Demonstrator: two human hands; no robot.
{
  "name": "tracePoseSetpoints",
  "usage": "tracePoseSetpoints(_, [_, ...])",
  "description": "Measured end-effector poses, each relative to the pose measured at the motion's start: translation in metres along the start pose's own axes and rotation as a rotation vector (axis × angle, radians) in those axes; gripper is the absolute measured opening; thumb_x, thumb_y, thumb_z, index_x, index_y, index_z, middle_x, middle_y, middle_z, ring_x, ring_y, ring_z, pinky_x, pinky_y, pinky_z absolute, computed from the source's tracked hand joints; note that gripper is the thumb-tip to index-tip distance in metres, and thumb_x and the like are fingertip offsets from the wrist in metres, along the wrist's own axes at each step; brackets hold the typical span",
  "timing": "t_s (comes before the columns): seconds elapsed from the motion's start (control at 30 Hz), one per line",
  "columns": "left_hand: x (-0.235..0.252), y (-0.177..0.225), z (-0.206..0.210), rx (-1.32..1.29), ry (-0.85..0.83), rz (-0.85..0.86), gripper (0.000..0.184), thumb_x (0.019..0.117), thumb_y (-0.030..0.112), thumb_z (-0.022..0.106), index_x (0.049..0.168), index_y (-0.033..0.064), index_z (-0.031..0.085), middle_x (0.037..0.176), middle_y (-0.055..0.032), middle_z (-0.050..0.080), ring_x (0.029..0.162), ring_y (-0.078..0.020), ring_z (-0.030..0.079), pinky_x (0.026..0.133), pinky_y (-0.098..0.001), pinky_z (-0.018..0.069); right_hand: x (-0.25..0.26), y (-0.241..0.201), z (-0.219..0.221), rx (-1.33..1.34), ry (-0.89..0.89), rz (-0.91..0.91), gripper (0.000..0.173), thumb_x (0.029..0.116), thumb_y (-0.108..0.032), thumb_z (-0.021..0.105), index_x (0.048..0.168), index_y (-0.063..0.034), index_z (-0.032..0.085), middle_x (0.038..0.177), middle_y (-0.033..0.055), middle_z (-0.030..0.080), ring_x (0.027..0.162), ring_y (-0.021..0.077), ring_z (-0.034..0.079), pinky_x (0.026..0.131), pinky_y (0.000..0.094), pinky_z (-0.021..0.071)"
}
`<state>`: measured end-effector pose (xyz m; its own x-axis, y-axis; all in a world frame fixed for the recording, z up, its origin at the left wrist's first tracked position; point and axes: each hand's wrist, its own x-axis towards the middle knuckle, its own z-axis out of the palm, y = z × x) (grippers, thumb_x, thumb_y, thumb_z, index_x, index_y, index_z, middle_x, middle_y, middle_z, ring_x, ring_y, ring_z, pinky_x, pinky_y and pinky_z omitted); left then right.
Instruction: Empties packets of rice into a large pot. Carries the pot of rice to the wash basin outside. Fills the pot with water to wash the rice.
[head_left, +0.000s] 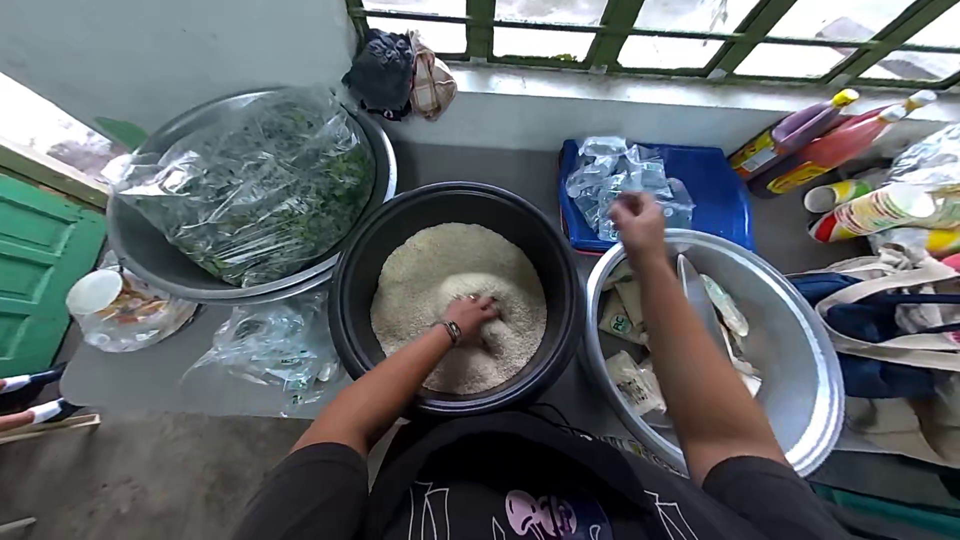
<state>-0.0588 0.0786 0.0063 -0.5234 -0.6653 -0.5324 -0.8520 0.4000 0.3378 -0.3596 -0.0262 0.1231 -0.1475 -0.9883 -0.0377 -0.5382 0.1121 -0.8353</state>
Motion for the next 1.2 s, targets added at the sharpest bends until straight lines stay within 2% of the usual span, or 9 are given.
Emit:
tracePoseSetpoints(0.2, [-0.017,-0.061,-0.015,-0.172,0.192,-0.361,0.067,0.0856,0.029,0.085,0.146,0.0207,0.058,0.163,-0.0171,0.039,0.144,-0.0505,0.039,0.103,-0.0788,0.0373,-0.057,0.001,0.118,-0.217,-0.717,0.005,0.05,0.097,-0.024,0.073,0.14,-0.004,0.059,0.129,0.0269,0.065,0.117,0.0424,0.064,0.101,0.0622,0.0495])
tracePoseSetpoints(0.5, [-0.108,-0.06,-0.012,-0.446,0.135,-0.348,0.059,0.0985,0.028,0.071,0.15,0.0057,0.051,0.15,-0.0219,0.054,0.141,-0.0378,0.05,0.119,-0.0566,0.0363,-0.082,-0.023,0.224,-0.603,-0.851,0.168,0.096,0.0896,-0.048,0.077,0.158,0.0022,0.031,0.159,0.0374,0.028,0.143,0.0543,0.037,0.113,0.0672,0.0368])
tracePoseSetpoints(0.63, [-0.159,-0.053,-0.004,-0.484,0.375,-0.336,0.041,0.0992,0.017,0.066,0.135,-0.0023,0.059,0.124,-0.0232,0.066,0.116,-0.0371,0.064,0.106,-0.0517,0.0486,-0.105,-0.05,0.232,-0.617,-1.139,-0.083,0.078,0.0925,-0.044,0.076,0.156,-0.0101,0.045,0.153,0.0311,0.044,0.14,0.0472,0.046,0.114,0.0654,0.0373])
tracePoseSetpoints(0.73, [-0.178,-0.049,0.015,-0.476,0.618,-0.206,0.03,0.0862,-0.008,0.058,0.115,-0.0073,0.066,0.111,-0.0235,0.069,0.1,-0.0362,0.069,0.092,-0.0482,0.0556,-0.087,-0.079,0.202,-0.462,-0.842,-0.181,0.036,0.0937,-0.023,0.076,0.12,0.0015,0.07,0.12,0.0267,0.069,0.116,0.0432,0.064,0.102,0.0625,0.049])
tracePoseSetpoints(0.8, [-0.18,-0.049,0.02,-0.446,0.683,-0.116,0.044,0.0809,-0.013,0.06,0.123,-0.0022,0.068,0.133,-0.0208,0.066,0.124,-0.0372,0.064,0.107,-0.0509,0.0491,-0.065,-0.092,0.186,-0.448,-0.521,-0.288,0.019,0.0898,-0.003,0.071,0.106,0.0071,0.068,0.104,0.0295,0.068,0.101,0.0471,0.067,0.087,0.0644,0.0532])
tracePoseSetpoints(0.9, [-0.17,-0.055,0.037,-0.294,0.993,-0.049,0.059,0.0776,0.003,0.066,0.136,0.0049,0.064,0.157,-0.0218,0.047,0.148,-0.047,0.038,0.119,-0.0689,0.026,-0.01,-0.101,0.18,-0.517,-0.461,-0.3,0.044,0.0819,0.004,0.076,0.124,0.0067,0.064,0.128,0.0333,0.06,0.123,0.0498,0.058,0.102,0.0657,0.0467])
tracePoseSetpoints(1.03, [-0.177,-0.028,0.079,-0.528,1.429,-0.47,0.082,0.0829,0.037,0.074,0.144,-0.0104,0.044,0.157,-0.0347,0.038,0.149,-0.0466,0.034,0.123,-0.057,0.0278,0.051,-0.097,0.183,-0.598,-0.417,-0.255,0.08,0.0869,-0.024,0.083,0.152,0.003,0.044,0.157,0.0332,0.038,0.144,0.0543,0.037,0.112,0.0728,0.0344])
tracePoseSetpoints(1.1, [-0.195,0.003,0.091,-0.99,1.278,-0.752,0.094,0.0806,0.034,0.083,0.15,-0.01,0.036,0.153,-0.0294,0.045,0.142,-0.0355,0.046,0.117,-0.0471,0.0409,0.067,-0.102,0.192,-0.733,-0.364,-0.237,0.075,0.0897,-0.042,0.079,0.148,-0.0035,0.052,0.149,0.031,0.05,0.141,0.0565,0.039,0.106,0.0778,0.0318])
tracePoseSetpoints(1.2, [-0.209,0.035,0.101,-1.573,0.917,-0.831,0.043,0.1004,0.036,0.068,0.118,-0.0026,0.067,0.104,-0.0161,0.073,0.097,-0.0214,0.072,0.091,-0.0445,0.0579,0.076,-0.085,0.207,-0.847,-0.363,-0.225,0.066,0.0889,-0.045,0.078,0.137,-0.0049,0.059,0.133,0.0339,0.059,0.131,0.0582,0.048,0.097,0.0789,0.0398])
